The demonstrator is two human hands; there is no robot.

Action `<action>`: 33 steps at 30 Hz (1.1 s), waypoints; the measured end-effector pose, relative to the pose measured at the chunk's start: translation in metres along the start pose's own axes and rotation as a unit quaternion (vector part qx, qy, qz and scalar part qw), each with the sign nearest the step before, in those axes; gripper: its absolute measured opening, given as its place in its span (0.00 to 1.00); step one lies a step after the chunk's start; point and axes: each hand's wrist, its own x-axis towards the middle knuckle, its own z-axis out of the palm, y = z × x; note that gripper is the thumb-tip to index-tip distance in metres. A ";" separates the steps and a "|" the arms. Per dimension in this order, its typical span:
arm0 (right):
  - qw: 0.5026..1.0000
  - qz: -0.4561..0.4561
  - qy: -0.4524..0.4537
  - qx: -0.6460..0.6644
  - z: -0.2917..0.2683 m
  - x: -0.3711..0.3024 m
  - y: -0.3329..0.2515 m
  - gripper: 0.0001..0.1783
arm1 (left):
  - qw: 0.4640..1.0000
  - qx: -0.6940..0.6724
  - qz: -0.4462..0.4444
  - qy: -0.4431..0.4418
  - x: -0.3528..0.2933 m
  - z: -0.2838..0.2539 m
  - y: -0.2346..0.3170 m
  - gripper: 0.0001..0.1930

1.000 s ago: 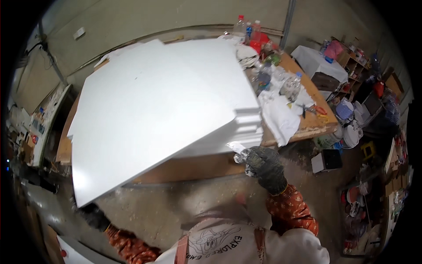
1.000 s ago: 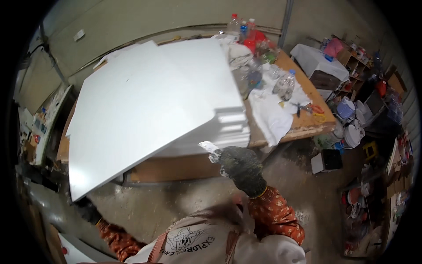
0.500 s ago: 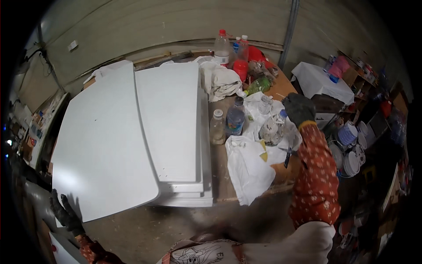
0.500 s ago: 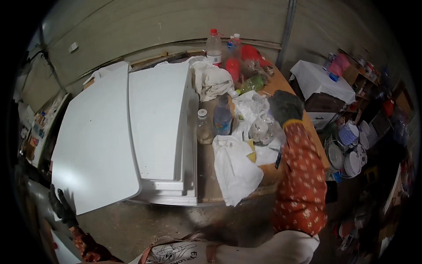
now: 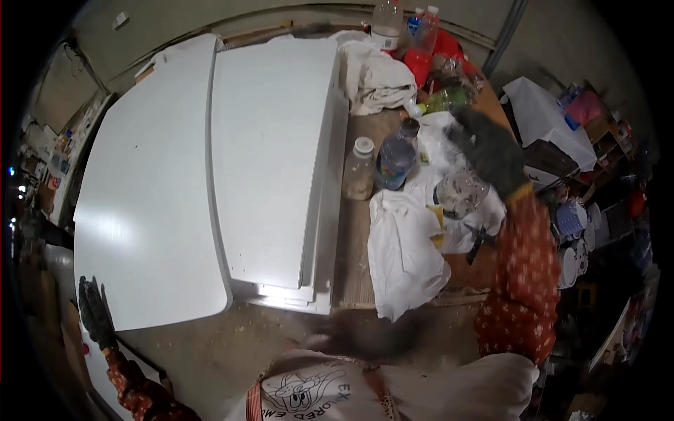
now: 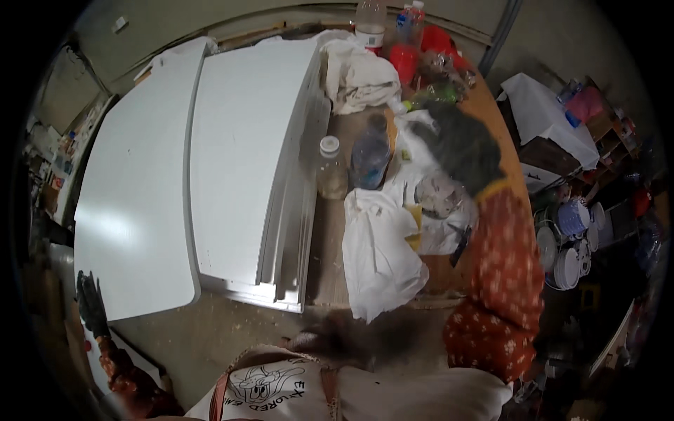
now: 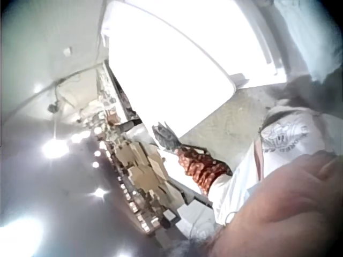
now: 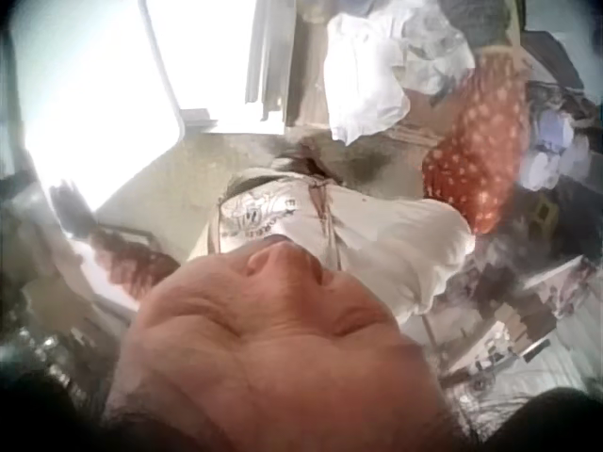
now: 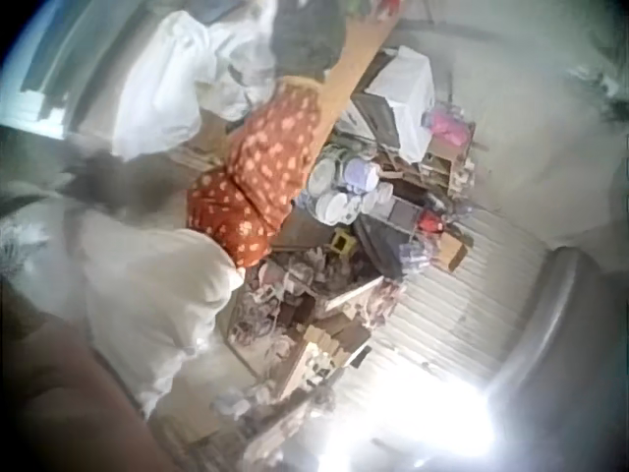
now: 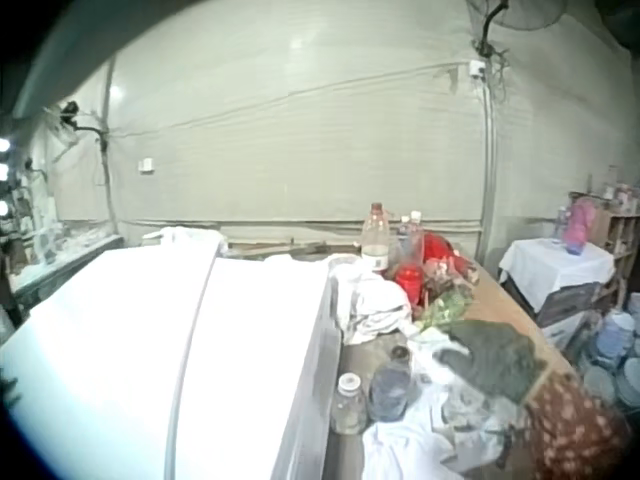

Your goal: The person cleans a stack of white rectangular panels on a workbench. They use a yellow sponge to wipe the surface and edges, then switch to a white cloth to wipe the panels. The person also pours liquid from a plastic bottle onto the cloth to continue cleaning the panels.

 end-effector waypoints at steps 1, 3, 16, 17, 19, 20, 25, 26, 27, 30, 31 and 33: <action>0.996 -0.083 0.028 0.015 0.010 -0.030 -0.019 0.30 | 1.000 -0.023 0.002 0.002 -0.001 0.003 -0.002 0.20; 0.988 -0.146 -0.018 -0.041 0.036 -0.086 -0.049 0.34 | 0.998 -0.068 0.005 0.011 -0.004 0.004 -0.006 0.19; 0.930 -0.016 0.341 0.134 0.164 -0.160 -0.045 0.12 | 0.986 -0.119 0.010 0.119 -0.004 0.018 0.046 0.21; 0.928 -0.088 0.362 -0.022 0.140 -0.150 -0.044 0.13 | 0.988 -0.049 0.006 0.149 -0.007 0.018 0.053 0.21; 0.906 0.076 0.352 0.222 0.119 -0.132 -0.044 0.16 | 0.973 0.098 0.030 0.208 -0.005 0.022 0.071 0.22; 0.904 0.071 0.314 0.283 0.108 -0.118 -0.043 0.16 | 0.973 0.064 0.060 0.214 -0.006 0.026 0.082 0.22; 0.917 -0.009 0.147 0.371 0.080 -0.048 -0.018 0.19 | 0.971 0.055 0.173 0.157 -0.031 0.037 0.180 0.24; 0.915 -0.020 0.152 0.374 0.073 -0.039 -0.027 0.19 | 0.974 0.030 0.182 0.134 -0.034 0.035 0.194 0.24; 0.912 -0.035 0.158 0.377 0.065 -0.034 -0.037 0.19 | 0.976 0.007 0.188 0.113 -0.039 0.035 0.209 0.24; 0.893 -0.079 0.179 0.405 0.034 -0.027 -0.079 0.18 | 0.967 -0.086 0.235 0.045 -0.046 0.048 0.241 0.29; 0.885 -0.098 0.183 0.416 0.023 -0.028 -0.099 0.18 | 0.955 -0.093 0.277 0.043 -0.047 0.053 0.249 0.30; 0.869 -0.142 0.191 0.435 -0.003 -0.040 -0.145 0.18 | 0.943 -0.211 0.256 0.013 -0.053 0.060 0.270 0.37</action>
